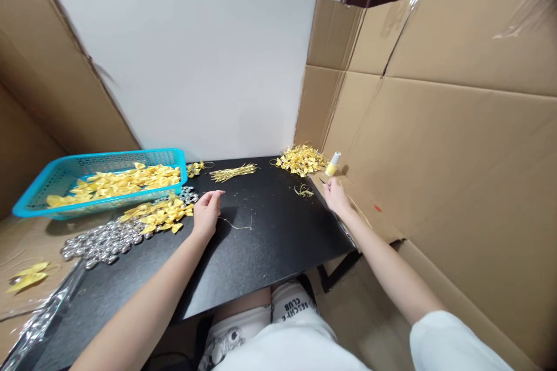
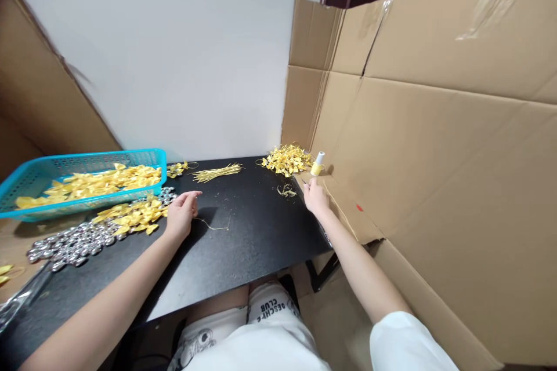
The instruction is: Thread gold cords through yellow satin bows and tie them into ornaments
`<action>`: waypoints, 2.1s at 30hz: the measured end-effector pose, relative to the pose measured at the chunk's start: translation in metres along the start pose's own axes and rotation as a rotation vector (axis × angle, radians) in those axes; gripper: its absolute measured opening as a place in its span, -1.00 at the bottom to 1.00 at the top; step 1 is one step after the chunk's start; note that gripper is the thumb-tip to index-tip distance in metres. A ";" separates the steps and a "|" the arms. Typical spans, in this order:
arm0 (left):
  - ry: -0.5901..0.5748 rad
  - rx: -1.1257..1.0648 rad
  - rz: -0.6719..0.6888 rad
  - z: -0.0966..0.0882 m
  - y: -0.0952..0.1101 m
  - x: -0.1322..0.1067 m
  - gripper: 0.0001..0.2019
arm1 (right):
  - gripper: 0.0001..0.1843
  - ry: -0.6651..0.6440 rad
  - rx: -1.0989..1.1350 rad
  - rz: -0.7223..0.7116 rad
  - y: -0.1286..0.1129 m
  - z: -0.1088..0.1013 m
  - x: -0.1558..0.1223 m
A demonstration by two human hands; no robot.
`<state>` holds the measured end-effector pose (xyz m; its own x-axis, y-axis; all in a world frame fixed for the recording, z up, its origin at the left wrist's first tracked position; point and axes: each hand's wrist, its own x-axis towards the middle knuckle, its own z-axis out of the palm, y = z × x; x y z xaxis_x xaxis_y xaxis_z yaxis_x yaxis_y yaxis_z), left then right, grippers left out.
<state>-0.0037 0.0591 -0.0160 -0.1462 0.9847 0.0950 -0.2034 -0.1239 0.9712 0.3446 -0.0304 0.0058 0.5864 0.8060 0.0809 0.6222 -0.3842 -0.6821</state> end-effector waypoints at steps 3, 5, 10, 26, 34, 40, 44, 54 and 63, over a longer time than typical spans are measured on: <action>-0.006 0.003 -0.003 0.000 0.000 -0.001 -0.76 | -0.62 0.042 -0.195 0.021 -0.009 0.009 0.011; -0.011 0.004 -0.003 -0.001 -0.001 -0.001 -0.76 | -0.63 0.068 -0.297 0.035 -0.017 0.020 0.019; -0.026 -0.012 -0.006 -0.003 0.000 -0.002 -0.74 | -0.62 0.136 -0.472 0.086 -0.030 0.039 0.032; -0.455 -0.105 0.117 0.067 0.106 -0.006 -0.70 | -0.72 -0.260 -0.006 -0.353 -0.097 0.040 -0.062; -0.465 -0.114 0.146 0.060 0.128 -0.029 -0.71 | -0.42 -0.874 1.598 0.421 -0.196 0.082 -0.151; -0.393 -0.124 0.135 0.022 0.138 -0.045 -0.74 | -0.51 -0.673 1.758 0.497 -0.202 0.071 -0.094; -0.328 -0.134 0.087 -0.003 0.119 -0.063 -0.74 | -0.56 -0.625 1.737 0.444 -0.178 0.073 -0.093; -0.389 -0.220 -0.031 -0.038 0.081 -0.111 -0.73 | -0.76 -0.717 1.472 0.133 -0.160 0.049 -0.094; -0.723 -0.012 -0.100 -0.079 0.060 -0.138 -0.79 | -0.70 -0.715 1.368 -0.155 -0.167 0.032 -0.100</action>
<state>-0.0724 -0.0937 0.0116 0.5491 0.8256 0.1303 -0.1931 -0.0263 0.9808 0.1654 -0.0328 0.0878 -0.0458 0.9903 0.1312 -0.5137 0.0893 -0.8533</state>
